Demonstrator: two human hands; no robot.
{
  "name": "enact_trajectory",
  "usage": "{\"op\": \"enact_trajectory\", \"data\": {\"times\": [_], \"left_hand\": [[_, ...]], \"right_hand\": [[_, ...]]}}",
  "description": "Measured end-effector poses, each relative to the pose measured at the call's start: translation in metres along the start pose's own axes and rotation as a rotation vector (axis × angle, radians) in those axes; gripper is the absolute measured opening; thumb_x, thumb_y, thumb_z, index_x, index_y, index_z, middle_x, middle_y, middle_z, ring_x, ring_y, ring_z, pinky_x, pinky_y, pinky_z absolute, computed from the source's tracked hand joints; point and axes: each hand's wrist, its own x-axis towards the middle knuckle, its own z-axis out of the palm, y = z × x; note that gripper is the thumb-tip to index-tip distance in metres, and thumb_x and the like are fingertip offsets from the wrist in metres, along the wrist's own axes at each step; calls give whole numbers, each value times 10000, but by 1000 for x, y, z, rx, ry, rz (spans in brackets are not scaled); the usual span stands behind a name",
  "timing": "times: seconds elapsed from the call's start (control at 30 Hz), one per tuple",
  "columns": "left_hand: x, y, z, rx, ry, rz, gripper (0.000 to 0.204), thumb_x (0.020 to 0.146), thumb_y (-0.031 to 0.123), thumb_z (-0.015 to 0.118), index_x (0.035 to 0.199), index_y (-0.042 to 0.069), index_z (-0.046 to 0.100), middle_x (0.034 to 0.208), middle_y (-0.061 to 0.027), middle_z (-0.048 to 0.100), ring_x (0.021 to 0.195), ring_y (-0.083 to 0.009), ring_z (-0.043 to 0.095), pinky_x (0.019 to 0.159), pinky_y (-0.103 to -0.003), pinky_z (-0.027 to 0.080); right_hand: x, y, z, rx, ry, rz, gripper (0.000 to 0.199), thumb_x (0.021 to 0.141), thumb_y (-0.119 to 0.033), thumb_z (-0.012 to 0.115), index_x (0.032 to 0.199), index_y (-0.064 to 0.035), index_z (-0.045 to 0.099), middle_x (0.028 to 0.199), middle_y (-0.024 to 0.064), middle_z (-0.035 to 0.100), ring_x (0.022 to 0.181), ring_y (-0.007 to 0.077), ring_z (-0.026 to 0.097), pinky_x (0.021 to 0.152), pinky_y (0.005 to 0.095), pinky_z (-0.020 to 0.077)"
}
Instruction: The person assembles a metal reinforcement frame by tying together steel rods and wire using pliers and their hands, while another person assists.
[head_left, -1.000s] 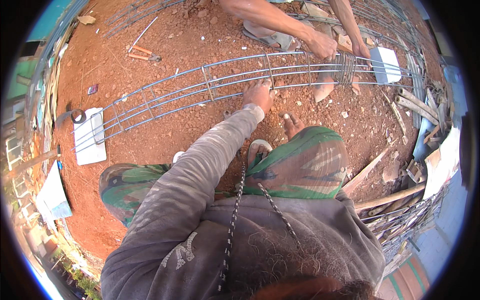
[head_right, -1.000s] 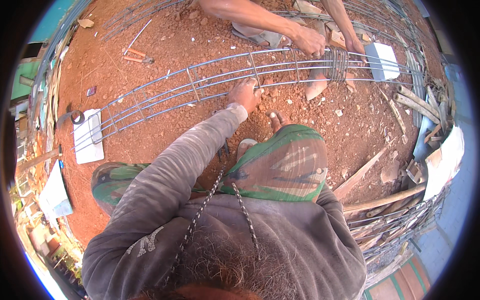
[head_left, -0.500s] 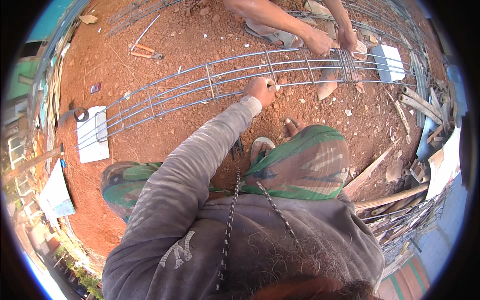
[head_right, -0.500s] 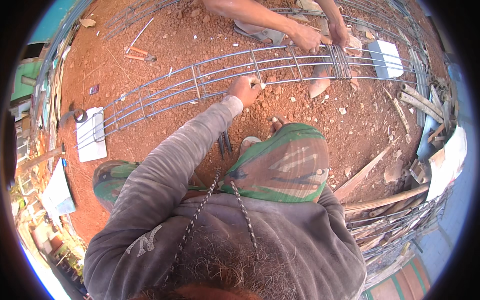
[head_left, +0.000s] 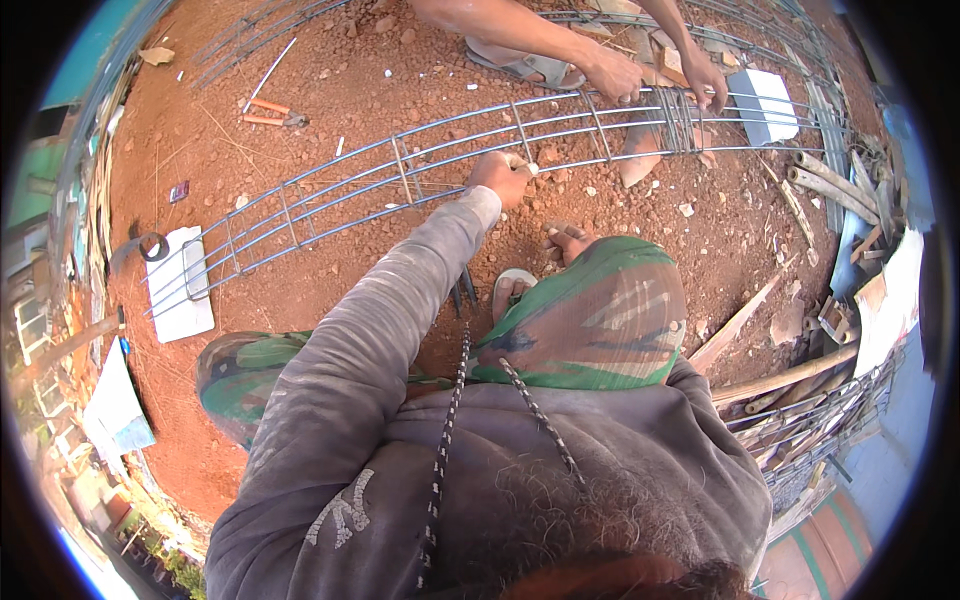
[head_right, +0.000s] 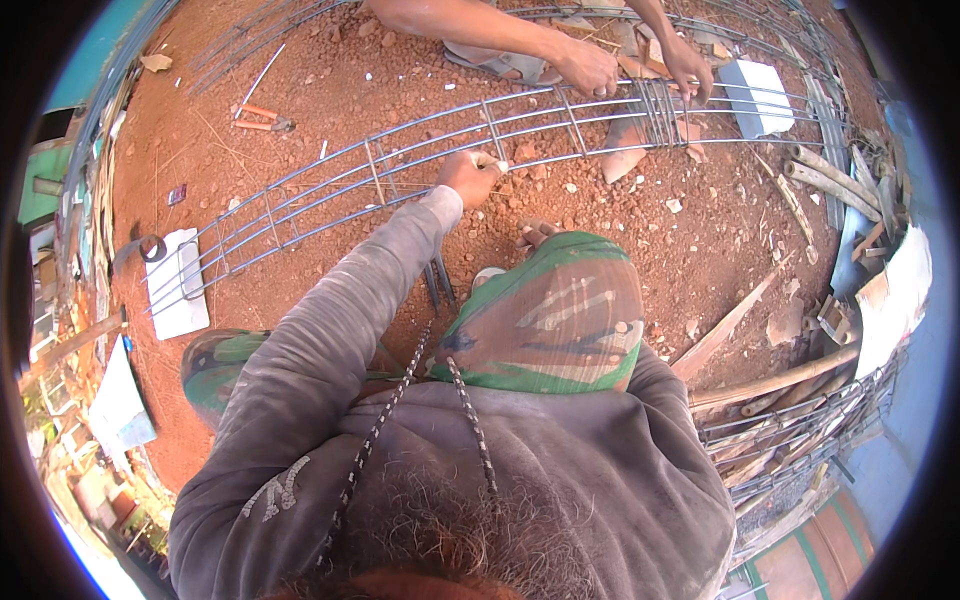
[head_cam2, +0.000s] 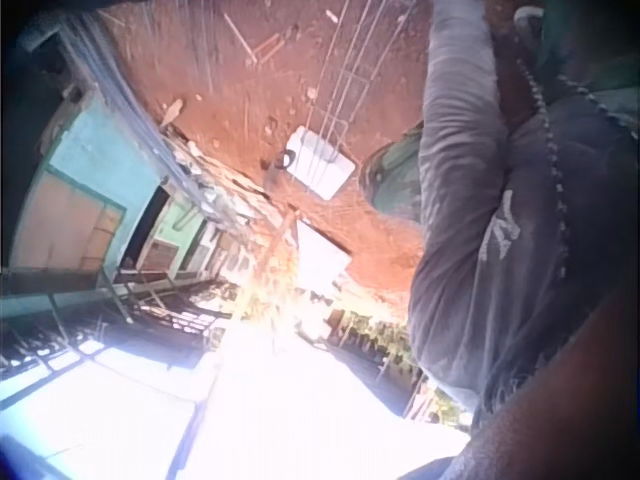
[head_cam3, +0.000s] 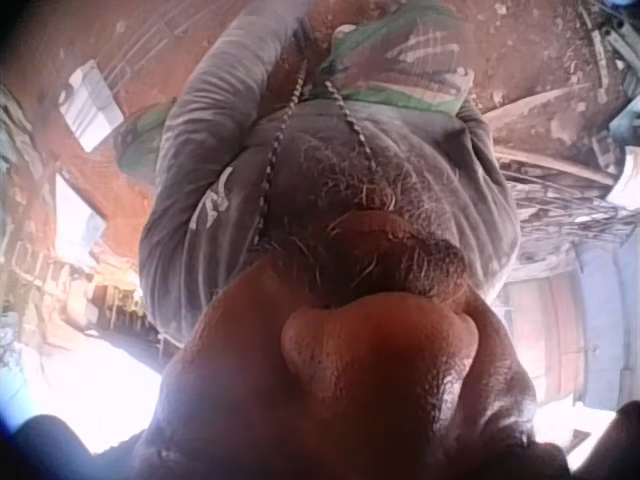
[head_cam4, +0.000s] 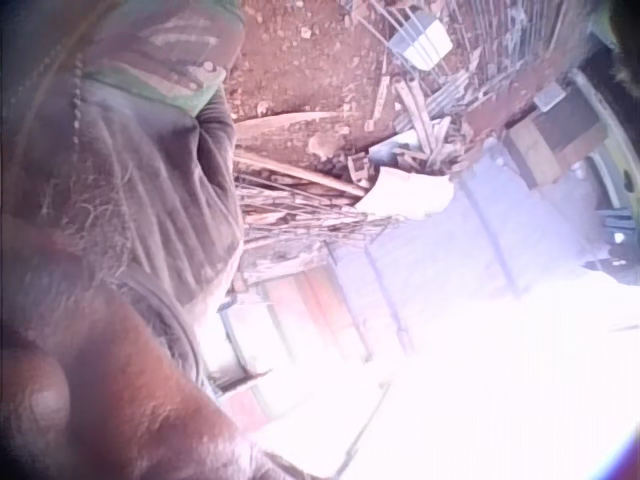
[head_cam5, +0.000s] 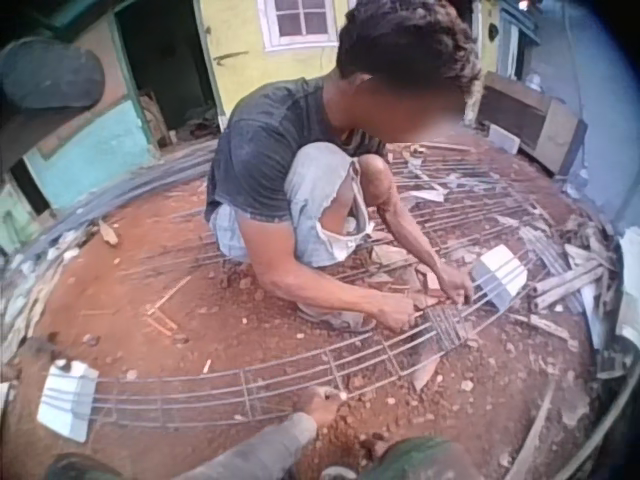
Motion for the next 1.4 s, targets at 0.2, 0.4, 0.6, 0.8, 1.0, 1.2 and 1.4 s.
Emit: {"op": "enact_trajectory", "data": {"times": [0.2, 0.4, 0.6, 0.8, 1.0, 1.2, 1.4], "left_hand": [[-3, -7, -5, -123, 22, -92, 314, 834, 371, 855, 868, 61, 816, 787, -120, 765, 691, -192, 697, 709, -368, 546], [-14, -1, -5, -73, 200, -73, 398, 770, 387, 900, 864, 30, 753, 774, -143, 743, 731, -261, 716, 715, -397, 558], [-15, -3, -3, -50, 204, -79, 447, 748, 390, 911, 902, 4, 745, 811, -168, 751, 778, -289, 734, 760, -398, 569], [-8, -16, 1, -69, 140, -49, 402, 766, 379, 894, 951, 31, 813, 886, -153, 787, 810, -257, 750, 787, -380, 570], [-13, 3, -6, -142, 53, -139, 321, 788, 361, 874, 925, 74, 826, 859, -131, 788, 773, -230, 740, 765, -376, 564], [-14, -6, -6, -176, 75, -130, 333, 815, 390, 860, 894, 72, 797, 832, -123, 771, 742, -225, 716, 738, -381, 552], [-13, 13, -13, -91, 114, -42, 323, 855, 376, 831, 901, 69, 742, 844, -131, 754, 775, -259, 714, 738, -403, 543]], "right_hand": [[-11, -42, 30, 202, -69, 107, 318, 992, -237, 613, 1274, -119, 701, 871, -16, 668, 645, 92, 498, 574, 275, 411], [10, -49, 39, 454, -214, 60, 311, 1001, -214, 572, 1292, -121, 627, 864, -42, 585, 717, 105, 471, 678, 277, 398], [18, -54, 45, 528, -282, 32, 199, 1018, -243, 578, 1201, -178, 619, 890, -61, 573, 770, 105, 490, 730, 289, 411], [30, -50, 41, 515, -394, -21, 139, 1028, -259, 581, 1150, -199, 610, 893, -72, 568, 777, 99, 498, 734, 289, 413], [37, -45, 34, 490, -379, -42, 122, 1041, -243, 565, 1140, -197, 621, 882, -80, 567, 765, 83, 501, 710, 278, 412], [19, -53, 47, 373, -200, -127, 206, 1028, -201, 611, 1206, -110, 660, 795, -60, 586, 663, 69, 491, 601, 245, 383], [9, -72, 35, 131, 7, -448, 242, 1016, -157, 659, 1190, -7, 733, 797, -42, 622, 692, 54, 518, 613, 239, 405]]}}
